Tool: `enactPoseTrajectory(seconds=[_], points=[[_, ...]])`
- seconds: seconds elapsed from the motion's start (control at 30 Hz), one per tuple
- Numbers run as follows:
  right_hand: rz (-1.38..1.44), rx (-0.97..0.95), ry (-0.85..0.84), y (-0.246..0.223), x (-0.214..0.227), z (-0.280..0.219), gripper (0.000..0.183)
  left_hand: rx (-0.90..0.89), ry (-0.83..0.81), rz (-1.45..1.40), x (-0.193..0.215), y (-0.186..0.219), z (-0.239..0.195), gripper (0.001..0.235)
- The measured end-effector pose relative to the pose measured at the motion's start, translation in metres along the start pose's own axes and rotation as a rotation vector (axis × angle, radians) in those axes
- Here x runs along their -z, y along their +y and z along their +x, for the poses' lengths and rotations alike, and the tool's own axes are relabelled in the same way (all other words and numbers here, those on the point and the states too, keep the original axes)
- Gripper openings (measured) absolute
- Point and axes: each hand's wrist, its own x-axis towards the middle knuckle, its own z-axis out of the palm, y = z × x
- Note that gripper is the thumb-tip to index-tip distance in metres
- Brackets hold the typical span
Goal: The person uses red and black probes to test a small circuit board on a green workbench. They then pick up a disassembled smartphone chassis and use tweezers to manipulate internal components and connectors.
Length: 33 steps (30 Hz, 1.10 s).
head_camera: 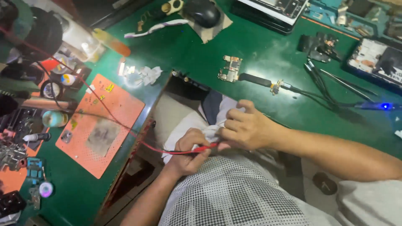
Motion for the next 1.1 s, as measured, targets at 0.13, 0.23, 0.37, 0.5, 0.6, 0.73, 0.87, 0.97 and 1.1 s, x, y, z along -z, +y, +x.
enactPoseTrajectory(seconds=[0.13, 0.23, 0.37, 0.5, 0.6, 0.73, 0.87, 0.97, 1.1], points=[[0.016, -0.023, -0.15, 0.011, 0.018, 0.001, 0.033, 0.175, 0.238, 0.274, 0.018, 0.001, -0.061, 0.015], [-0.135, -0.137, -0.379, 0.033, 0.041, 0.0, 0.029, 0.247, 0.3, 0.625, 0.045, 0.013, -0.089, 0.017], [-0.467, -0.478, -0.651, 0.055, 0.08, -0.011, 0.021, 0.912, 0.198, 0.881, 0.074, 0.01, -0.135, 0.022], [-0.569, -0.688, -0.93, 0.064, 0.078, -0.05, 0.026, 1.484, 0.081, 0.759, 0.077, -0.017, -0.167, 0.034], [-0.54, -0.649, -0.799, 0.065, 0.072, -0.062, 0.026, 1.846, -0.456, 0.894, 0.065, -0.029, -0.166, 0.093], [-0.415, -0.619, -0.538, 0.067, 0.065, -0.066, 0.013, 1.217, -0.524, 0.707, 0.038, 0.005, -0.037, 0.049], [-0.371, -0.703, -0.479, 0.065, 0.066, -0.07, 0.018, 0.365, -0.284, 0.585, 0.015, 0.004, 0.077, 0.037], [-0.274, -0.688, -0.477, 0.069, 0.067, -0.073, 0.015, 0.119, -0.361, 0.721, 0.011, -0.025, 0.134, 0.04], [-0.259, -0.685, -0.39, 0.078, 0.067, -0.086, 0.016, 0.079, -0.542, 0.789, 0.005, -0.052, 0.173, 0.054]])
